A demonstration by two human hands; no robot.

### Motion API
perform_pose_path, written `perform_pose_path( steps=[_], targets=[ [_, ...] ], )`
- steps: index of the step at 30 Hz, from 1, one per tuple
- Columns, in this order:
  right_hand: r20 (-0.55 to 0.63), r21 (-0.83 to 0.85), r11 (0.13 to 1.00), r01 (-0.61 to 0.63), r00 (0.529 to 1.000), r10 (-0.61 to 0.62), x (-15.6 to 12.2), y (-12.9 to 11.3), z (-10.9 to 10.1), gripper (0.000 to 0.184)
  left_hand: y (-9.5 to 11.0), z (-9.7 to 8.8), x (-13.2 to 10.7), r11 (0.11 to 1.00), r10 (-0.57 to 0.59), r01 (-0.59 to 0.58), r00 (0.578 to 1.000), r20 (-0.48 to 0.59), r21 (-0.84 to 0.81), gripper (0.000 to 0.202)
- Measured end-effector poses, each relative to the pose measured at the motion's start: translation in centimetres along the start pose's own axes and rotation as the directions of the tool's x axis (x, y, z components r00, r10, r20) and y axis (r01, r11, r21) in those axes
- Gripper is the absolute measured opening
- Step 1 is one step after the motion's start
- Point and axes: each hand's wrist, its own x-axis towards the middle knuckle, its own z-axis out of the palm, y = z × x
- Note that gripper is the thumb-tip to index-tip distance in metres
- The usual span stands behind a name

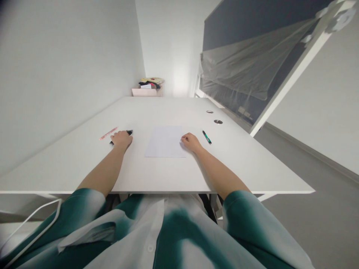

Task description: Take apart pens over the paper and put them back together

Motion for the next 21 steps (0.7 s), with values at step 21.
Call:
perform_pose_path(
  steps=[21],
  targets=[
    [0.004, 0.002, 1.0, -0.002, 1.0, 0.002, 0.0, 0.1, 0.0, 0.022, 1.1, -1.0, -0.4, 0.992, 0.039, -0.037, 0.999, 0.011, -0.122, 0.031]
  ],
)
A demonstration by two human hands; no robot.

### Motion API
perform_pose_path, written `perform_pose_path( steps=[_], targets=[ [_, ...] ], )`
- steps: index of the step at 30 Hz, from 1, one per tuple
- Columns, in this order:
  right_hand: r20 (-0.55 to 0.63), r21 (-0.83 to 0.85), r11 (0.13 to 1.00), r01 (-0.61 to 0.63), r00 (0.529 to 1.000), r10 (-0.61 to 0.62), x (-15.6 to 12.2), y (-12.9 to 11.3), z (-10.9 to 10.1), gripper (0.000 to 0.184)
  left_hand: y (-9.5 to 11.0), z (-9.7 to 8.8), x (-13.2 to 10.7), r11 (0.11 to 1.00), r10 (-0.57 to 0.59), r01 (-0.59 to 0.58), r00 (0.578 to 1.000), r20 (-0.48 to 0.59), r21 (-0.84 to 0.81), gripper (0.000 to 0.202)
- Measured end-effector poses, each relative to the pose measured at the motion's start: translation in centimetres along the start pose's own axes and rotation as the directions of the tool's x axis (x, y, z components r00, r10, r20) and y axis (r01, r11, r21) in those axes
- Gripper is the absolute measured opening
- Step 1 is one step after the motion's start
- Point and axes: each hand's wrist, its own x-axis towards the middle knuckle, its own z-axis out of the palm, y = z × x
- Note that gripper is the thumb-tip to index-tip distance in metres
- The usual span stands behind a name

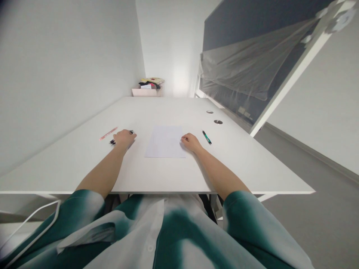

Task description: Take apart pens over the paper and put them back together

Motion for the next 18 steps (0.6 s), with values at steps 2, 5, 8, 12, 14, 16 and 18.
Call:
perform_pose_path(
  steps=[2, 5, 8, 12, 14, 16, 18],
  targets=[
    [0.001, 0.004, 1.0, -0.005, 1.0, 0.005, 0.0, 0.0, 0.0, 0.022, 0.7, -0.2, -0.2, 0.982, 0.034, -0.028, 0.999, 0.026, -0.189, 0.027],
    [-0.017, 0.019, 1.0, 0.0, 1.0, 0.0, 0.0, -0.2, 0.0, 0.021, 1.9, 0.1, -0.7, 0.832, 0.113, -0.07, 0.993, 0.044, -0.55, 0.02],
    [-0.052, 0.063, 0.998, 0.017, 0.999, -0.014, -0.1, -0.5, -0.1, 0.021, 3.4, 0.7, -1.5, 0.611, 0.177, -0.085, 0.984, 0.032, -0.787, 0.019],
    [-0.078, 0.202, 0.979, 0.022, 0.997, -0.006, -0.1, -1.4, -0.6, 0.02, 5.6, 1.4, -3.0, 0.235, 0.294, 0.041, 0.949, 0.112, -0.971, 0.017],
    [-0.045, 0.321, 0.947, 0.013, 0.999, 0.002, -0.2, -2.1, -0.7, 0.022, 6.4, 1.6, -3.8, 0.131, 0.347, 0.114, 0.925, 0.153, -0.985, 0.015],
    [0.008, 0.456, 0.89, 0.001, 1.0, -0.005, -0.3, -2.9, -0.6, 0.026, 6.9, 1.7, -4.6, 0.091, 0.388, 0.161, 0.903, 0.184, -0.983, 0.017],
    [0.047, 0.569, 0.822, -0.019, 0.999, -0.01, -0.4, -3.6, -0.4, 0.03, 7.1, 1.9, -5.1, 0.102, 0.41, 0.192, 0.886, 0.217, -0.976, 0.021]
  ],
)
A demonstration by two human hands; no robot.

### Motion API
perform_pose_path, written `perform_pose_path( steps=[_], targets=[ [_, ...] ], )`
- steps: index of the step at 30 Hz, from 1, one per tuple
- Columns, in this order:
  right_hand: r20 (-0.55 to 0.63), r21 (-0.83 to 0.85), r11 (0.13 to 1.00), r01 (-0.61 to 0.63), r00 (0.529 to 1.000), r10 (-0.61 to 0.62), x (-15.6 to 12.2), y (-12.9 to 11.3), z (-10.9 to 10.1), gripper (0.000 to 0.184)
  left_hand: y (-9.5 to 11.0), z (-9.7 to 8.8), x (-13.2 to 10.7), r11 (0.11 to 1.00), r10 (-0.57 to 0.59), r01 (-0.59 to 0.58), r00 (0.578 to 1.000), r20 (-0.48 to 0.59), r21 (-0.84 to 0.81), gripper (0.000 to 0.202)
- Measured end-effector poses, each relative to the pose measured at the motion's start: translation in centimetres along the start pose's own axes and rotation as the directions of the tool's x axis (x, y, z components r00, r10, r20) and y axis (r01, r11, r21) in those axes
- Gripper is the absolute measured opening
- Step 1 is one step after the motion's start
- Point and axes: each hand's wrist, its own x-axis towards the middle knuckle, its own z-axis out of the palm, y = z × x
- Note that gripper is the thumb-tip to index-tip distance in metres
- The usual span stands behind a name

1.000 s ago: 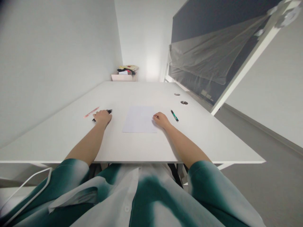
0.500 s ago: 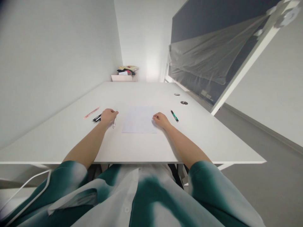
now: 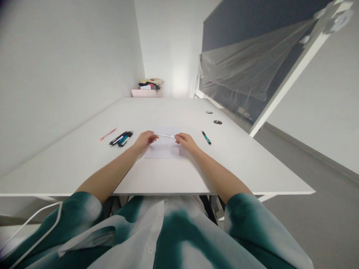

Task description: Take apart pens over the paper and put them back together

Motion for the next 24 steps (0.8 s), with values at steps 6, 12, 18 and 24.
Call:
perform_pose_path(
  steps=[6, 12, 18, 24],
  targets=[
    [-0.054, 0.223, 0.97, -0.095, 0.993, 0.109, 0.1, -0.1, 0.7, 0.036, -0.8, -0.5, 0.1, 0.979, -0.032, 0.022, 0.998, 0.048, 0.203, 0.03],
    [-0.031, 0.323, 0.924, -0.206, 0.973, 0.228, 0.2, 1.0, -0.2, 0.034, -0.9, -1.9, 0.8, 0.938, 0.018, -0.025, 1.0, 0.022, 0.346, 0.025],
    [-0.011, 0.406, 0.88, -0.247, 0.961, 0.275, 0.2, 1.2, -0.4, 0.029, -1.1, -2.1, 0.9, 0.939, 0.007, -0.019, 0.999, 0.036, 0.343, 0.025],
    [-0.019, 0.48, 0.829, -0.288, 0.941, 0.338, 0.1, 0.9, -0.3, 0.022, -1.2, -2.2, 1.1, 0.943, 0.011, -0.013, 1.0, 0.008, 0.333, 0.023]
  ],
)
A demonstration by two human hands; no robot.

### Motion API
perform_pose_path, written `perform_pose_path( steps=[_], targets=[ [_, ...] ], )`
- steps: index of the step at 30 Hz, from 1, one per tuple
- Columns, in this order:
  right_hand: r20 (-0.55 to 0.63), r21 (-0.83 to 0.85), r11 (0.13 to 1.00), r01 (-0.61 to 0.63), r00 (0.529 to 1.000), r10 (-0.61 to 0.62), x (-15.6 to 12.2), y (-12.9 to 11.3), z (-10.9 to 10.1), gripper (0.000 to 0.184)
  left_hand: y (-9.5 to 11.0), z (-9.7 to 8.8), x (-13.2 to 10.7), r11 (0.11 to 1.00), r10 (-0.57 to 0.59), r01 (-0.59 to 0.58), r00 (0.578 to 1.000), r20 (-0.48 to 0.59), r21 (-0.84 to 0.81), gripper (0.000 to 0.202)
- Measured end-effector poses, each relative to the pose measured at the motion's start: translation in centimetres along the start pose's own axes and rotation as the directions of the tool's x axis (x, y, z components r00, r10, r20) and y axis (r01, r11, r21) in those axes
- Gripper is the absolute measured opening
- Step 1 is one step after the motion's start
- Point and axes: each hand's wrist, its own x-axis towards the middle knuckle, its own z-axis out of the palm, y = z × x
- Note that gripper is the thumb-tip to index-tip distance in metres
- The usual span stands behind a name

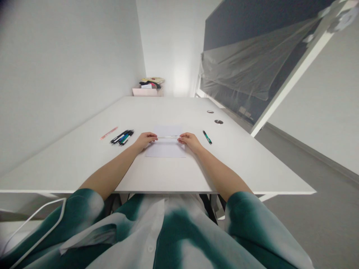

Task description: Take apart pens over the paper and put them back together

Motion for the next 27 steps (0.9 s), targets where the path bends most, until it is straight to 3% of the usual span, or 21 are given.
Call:
perform_pose_path(
  steps=[15, 27],
  targets=[
    [-0.006, -0.264, 0.959, 0.107, 0.994, -0.112, 0.58, 0.66, -0.47, 0.025, -0.49, -0.06, 0.38, 1.0, 0.009, -0.009, 0.999, -0.031, 0.005, 0.019],
    [0.014, -0.244, 0.961, 0.129, 0.991, -0.13, 0.68, 0.94, -0.51, 0.026, -0.68, -0.04, 0.45, 1.0, 0.022, -0.022, 1.0, -0.017, -0.001, 0.023]
  ],
)
